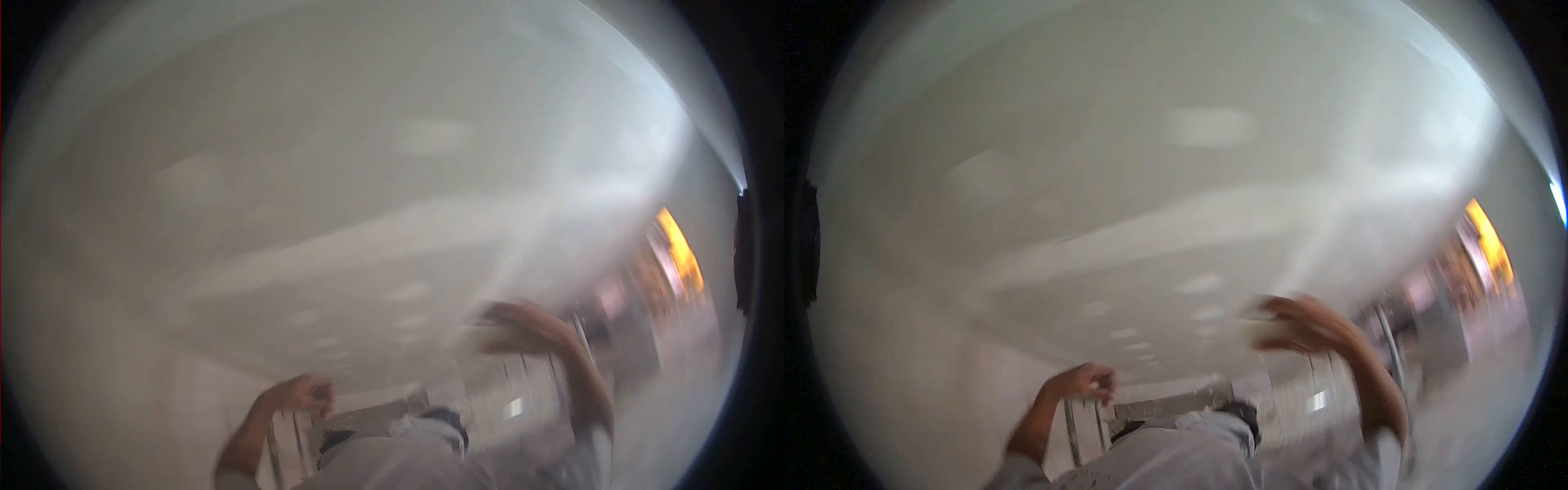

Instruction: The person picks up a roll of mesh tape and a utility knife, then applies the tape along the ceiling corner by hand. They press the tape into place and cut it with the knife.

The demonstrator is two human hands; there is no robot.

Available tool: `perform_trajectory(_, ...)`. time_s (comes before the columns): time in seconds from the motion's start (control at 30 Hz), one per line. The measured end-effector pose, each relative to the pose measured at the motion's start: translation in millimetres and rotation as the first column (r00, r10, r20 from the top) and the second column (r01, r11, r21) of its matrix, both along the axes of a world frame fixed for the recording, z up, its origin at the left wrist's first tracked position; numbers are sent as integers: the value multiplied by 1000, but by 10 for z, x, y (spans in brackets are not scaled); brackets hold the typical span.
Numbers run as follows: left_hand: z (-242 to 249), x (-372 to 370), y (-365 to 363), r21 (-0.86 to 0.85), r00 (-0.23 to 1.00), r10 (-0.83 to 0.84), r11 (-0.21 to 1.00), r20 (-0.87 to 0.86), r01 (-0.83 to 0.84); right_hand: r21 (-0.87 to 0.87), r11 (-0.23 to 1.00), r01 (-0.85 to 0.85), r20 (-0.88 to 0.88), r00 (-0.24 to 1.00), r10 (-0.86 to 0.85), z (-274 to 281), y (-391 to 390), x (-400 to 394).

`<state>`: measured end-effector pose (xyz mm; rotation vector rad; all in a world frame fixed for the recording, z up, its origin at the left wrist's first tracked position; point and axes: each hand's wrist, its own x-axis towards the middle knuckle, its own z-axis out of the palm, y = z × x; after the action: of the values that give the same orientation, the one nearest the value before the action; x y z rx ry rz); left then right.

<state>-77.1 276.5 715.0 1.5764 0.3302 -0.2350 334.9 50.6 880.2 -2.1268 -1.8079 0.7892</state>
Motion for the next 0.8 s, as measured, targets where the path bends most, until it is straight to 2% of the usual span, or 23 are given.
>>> perform_trajectory(0.03,70,-167,42,12,999,12,1000,36,-12,193,980,-37,281,959,-19,234,-94,-34)
perform_trajectory(0.07,161,-326,54,48,998,55,997,43,-57,272,959,80,72,992,-103,398,-117,124)
perform_trajectory(0.1,233,-475,74,75,997,67,995,39,-70,433,891,138,8,988,-157,543,-213,262)
perform_trajectory(0.13,250,-640,122,94,992,79,992,97,-88,589,782,203,-70,977,-201,692,-254,357)
perform_trajectory(0.17,362,-804,110,136,986,152,978,63,-159,725,626,286,-191,957,-216,818,-292,403)
perform_trajectory(0.2,457,-985,119,250,978,184,947,97,-202,801,468,373,-323,928,-186,949,-280,389)
perform_trajectory(0.23,551,-1170,103,288,966,235,922,109,-257,673,603,-429,603,790,-110,1369,-493,790)
perform_trajectory(0.27,706,-1330,81,384,965,248,886,84,-261,710,679,-188,476,839,-265,1513,-589,850)
perform_trajectory(0.3,737,-1520,79,415,944,277,848,182,-329,767,612,-192,420,872,-253,1572,-645,999)
perform_trajectory(0.33,850,-1716,111,453,937,303,820,174,-349,684,682,-258,535,813,-229,1787,-736,1054)
perform_trajectory(0.4,1075,-2205,392,635,898,389,646,204,-424,631,724,-278,618,745,-252,1926,-604,1137)
perform_trajectory(0.43,1186,-2493,459,661,868,449,587,214,-467,635,720,-280,620,740,-259,2003,-661,1186)
perform_trajectory(0.47,1268,-2803,599,752,851,466,463,243,-468,625,780,22,337,894,-296,2071,-705,1247)
perform_trajectory(0.5,1384,-3082,716,711,771,569,414,285,-569,504,811,296,24,934,-356,2136,-660,1303)
perform_trajectory(0.53,1583,-3353,790,694,751,562,384,348,-609,510,811,287,29,936,-350,2171,-631,1337)
perform_trajectory(0.57,1764,-3597,871,744,719,563,253,407,-619,527,816,237,33,954,-298,2185,-603,1370)
perform_trajectory(0.63,2206,-4032,1099,773,648,600,77,469,-630,546,819,178,46,969,-242,2284,-422,1456)
perform_trajectory(0.7,2611,-4424,1307,708,532,635,-35,561,-705,578,800,159,68,968,-241,2373,-280,1514)
perform_trajectory(0.73,2870,-4380,1277,702,469,625,-185,624,-687,605,782,151,86,964,-253,2442,-155,1563)
perform_trajectory(0.77,3048,-4540,1441,554,396,558,-142,729,-820,635,760,140,106,959,-264,2493,-40,1631)
perform_trajectory(0.8,3200,-4681,1627,485,313,503,-257,806,-836,666,736,123,126,954,-273,2564,82,1708)
